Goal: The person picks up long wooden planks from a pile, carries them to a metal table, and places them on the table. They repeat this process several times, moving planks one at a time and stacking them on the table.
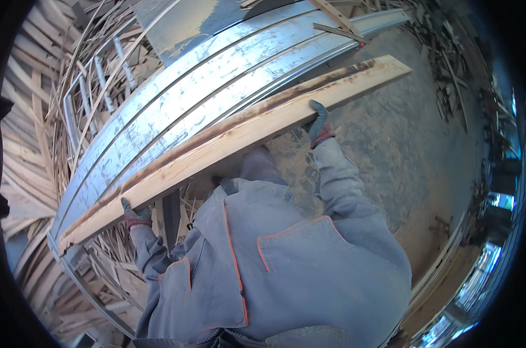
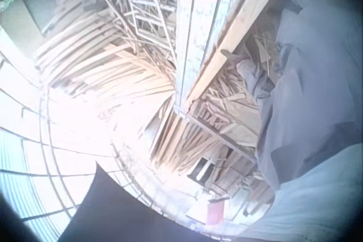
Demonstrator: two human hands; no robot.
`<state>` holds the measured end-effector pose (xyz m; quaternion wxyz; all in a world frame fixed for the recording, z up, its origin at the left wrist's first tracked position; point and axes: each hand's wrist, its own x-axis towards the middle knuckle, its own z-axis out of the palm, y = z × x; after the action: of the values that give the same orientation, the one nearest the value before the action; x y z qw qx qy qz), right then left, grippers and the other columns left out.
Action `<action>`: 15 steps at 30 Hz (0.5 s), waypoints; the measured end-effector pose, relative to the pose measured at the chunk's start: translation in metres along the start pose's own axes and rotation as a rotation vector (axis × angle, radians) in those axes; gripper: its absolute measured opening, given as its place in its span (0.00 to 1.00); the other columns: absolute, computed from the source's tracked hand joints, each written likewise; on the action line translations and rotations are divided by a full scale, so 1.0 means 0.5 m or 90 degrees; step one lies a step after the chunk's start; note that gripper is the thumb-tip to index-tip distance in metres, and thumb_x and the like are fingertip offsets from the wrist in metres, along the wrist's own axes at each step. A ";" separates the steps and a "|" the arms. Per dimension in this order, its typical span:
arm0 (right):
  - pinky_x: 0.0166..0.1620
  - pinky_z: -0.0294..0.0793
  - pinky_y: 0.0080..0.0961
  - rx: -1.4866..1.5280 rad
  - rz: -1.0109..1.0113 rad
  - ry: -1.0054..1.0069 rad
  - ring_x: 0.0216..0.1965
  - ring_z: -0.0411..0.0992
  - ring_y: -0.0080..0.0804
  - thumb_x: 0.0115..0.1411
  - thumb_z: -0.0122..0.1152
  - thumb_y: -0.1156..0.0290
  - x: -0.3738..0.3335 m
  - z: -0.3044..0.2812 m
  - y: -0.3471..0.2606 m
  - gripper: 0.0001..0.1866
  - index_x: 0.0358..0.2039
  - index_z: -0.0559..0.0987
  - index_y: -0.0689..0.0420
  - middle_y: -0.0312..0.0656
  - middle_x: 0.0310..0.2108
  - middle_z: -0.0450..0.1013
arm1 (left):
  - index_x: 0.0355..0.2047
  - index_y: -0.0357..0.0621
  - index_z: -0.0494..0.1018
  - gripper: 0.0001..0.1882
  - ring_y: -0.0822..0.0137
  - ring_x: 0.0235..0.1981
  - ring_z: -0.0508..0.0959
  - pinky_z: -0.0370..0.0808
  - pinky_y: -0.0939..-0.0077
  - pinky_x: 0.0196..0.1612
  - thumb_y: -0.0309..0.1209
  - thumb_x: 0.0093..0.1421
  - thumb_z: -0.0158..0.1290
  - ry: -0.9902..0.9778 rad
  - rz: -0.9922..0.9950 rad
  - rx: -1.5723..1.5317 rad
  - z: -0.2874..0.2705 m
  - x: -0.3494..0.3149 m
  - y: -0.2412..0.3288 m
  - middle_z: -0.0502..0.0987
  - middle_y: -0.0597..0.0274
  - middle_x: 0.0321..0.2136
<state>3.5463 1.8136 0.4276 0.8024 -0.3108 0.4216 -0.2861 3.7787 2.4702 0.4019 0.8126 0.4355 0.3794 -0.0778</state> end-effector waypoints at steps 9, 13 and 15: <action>0.46 0.85 0.50 -0.059 0.125 0.080 0.44 0.78 0.44 0.57 0.70 0.57 0.032 0.278 0.163 0.23 0.50 0.78 0.53 0.46 0.45 0.76 | 0.68 0.48 0.67 0.36 0.53 0.65 0.71 0.71 0.53 0.68 0.57 0.69 0.53 0.083 -0.042 0.247 -0.030 0.360 0.209 0.73 0.54 0.64; 0.48 0.85 0.52 -0.091 0.192 0.084 0.47 0.78 0.47 0.56 0.69 0.59 0.110 0.336 0.234 0.23 0.51 0.76 0.52 0.48 0.47 0.75 | 0.68 0.44 0.65 0.35 0.55 0.63 0.73 0.73 0.54 0.66 0.54 0.71 0.52 -0.072 0.037 0.305 -0.039 0.434 0.253 0.76 0.53 0.60; 0.48 0.85 0.51 -0.148 0.188 0.108 0.48 0.77 0.46 0.57 0.69 0.60 0.150 0.351 0.262 0.22 0.50 0.76 0.52 0.48 0.47 0.75 | 0.68 0.42 0.64 0.35 0.56 0.62 0.74 0.74 0.54 0.65 0.53 0.71 0.52 -0.164 0.101 0.331 -0.027 0.433 0.255 0.78 0.52 0.57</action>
<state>3.7585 1.8888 0.3725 0.7557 -0.3113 0.5589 -0.1401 3.9811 2.6023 0.3316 0.7191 0.6436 0.2052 -0.1629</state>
